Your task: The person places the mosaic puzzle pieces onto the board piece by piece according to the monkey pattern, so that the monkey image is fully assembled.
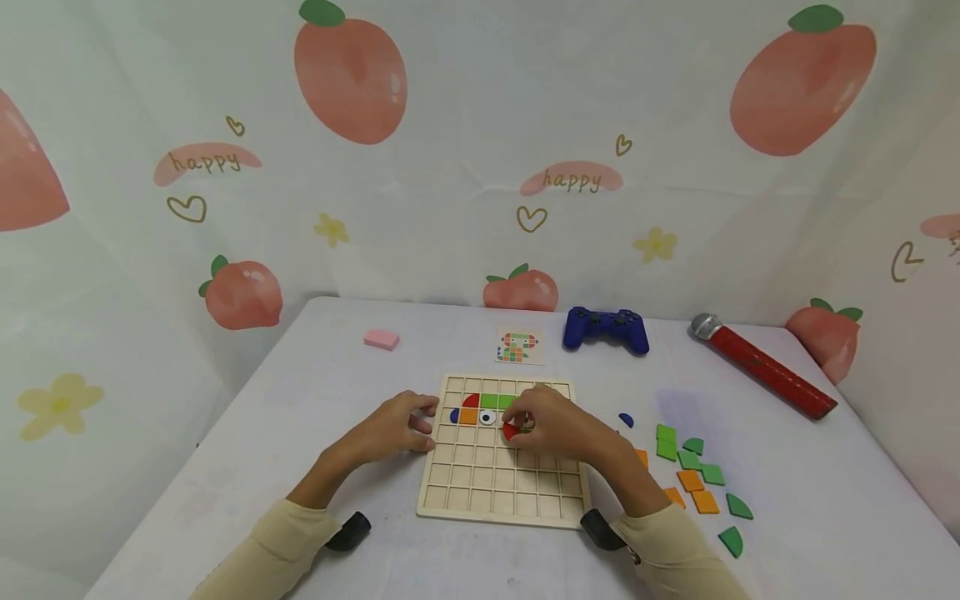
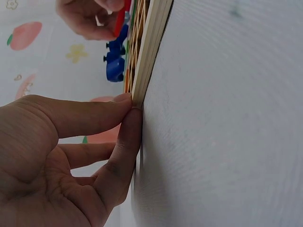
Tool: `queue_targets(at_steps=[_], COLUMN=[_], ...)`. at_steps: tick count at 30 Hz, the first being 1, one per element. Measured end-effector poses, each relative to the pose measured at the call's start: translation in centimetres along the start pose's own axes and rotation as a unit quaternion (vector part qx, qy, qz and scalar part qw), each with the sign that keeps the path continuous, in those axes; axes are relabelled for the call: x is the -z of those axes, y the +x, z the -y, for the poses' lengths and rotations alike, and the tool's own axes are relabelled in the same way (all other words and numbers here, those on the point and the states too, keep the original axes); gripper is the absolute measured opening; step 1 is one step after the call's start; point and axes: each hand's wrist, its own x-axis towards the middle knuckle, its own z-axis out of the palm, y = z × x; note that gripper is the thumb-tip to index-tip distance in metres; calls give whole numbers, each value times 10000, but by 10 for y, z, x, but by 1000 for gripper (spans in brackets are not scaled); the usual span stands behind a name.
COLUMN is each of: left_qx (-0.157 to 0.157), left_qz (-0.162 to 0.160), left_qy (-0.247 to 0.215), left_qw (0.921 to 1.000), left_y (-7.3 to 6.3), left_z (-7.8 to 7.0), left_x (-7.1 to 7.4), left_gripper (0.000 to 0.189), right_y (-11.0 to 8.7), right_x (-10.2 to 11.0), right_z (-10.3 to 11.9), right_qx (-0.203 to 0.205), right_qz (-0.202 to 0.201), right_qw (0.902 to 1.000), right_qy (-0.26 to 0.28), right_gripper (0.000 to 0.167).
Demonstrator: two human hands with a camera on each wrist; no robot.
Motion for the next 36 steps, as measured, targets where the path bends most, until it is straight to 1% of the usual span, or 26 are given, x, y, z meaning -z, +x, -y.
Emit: queue_targets(at_steps=[4, 9, 13, 17, 22, 26, 36], left_qx=[7, -7, -27, -67, -96, -132, -116], left_qz=[5, 25, 29, 21, 41, 61, 75], left_qy=[45, 51, -6, -64, -125, -144, -20], left_qw=[10000, 10000, 10000, 10000, 9999, 9998, 9999], left_y=[0, 0, 0, -1, 0, 1, 1], left_z=[-1, -1, 1, 1, 1, 2, 2], left_x=[0, 1, 2, 3, 3, 3, 2], left_gripper=[65, 66, 67, 68, 67, 66, 69], right_y=[12, 25, 33, 39, 43, 44, 41], right_x=[-5, -10, -15, -19, -26, -29, -29], right_z=[8, 18, 26, 31, 32, 32, 37], right_qx=[5, 83, 20, 50, 123, 29, -4], right_qz=[57, 185, 264, 230, 190, 190, 122], right_qw=[10000, 9998, 9996, 9996, 9997, 9998, 9999], right_qy=[49, -62, -96, -135, -72, -21, 21], right_gripper=[18, 17, 18, 16, 17, 19, 19])
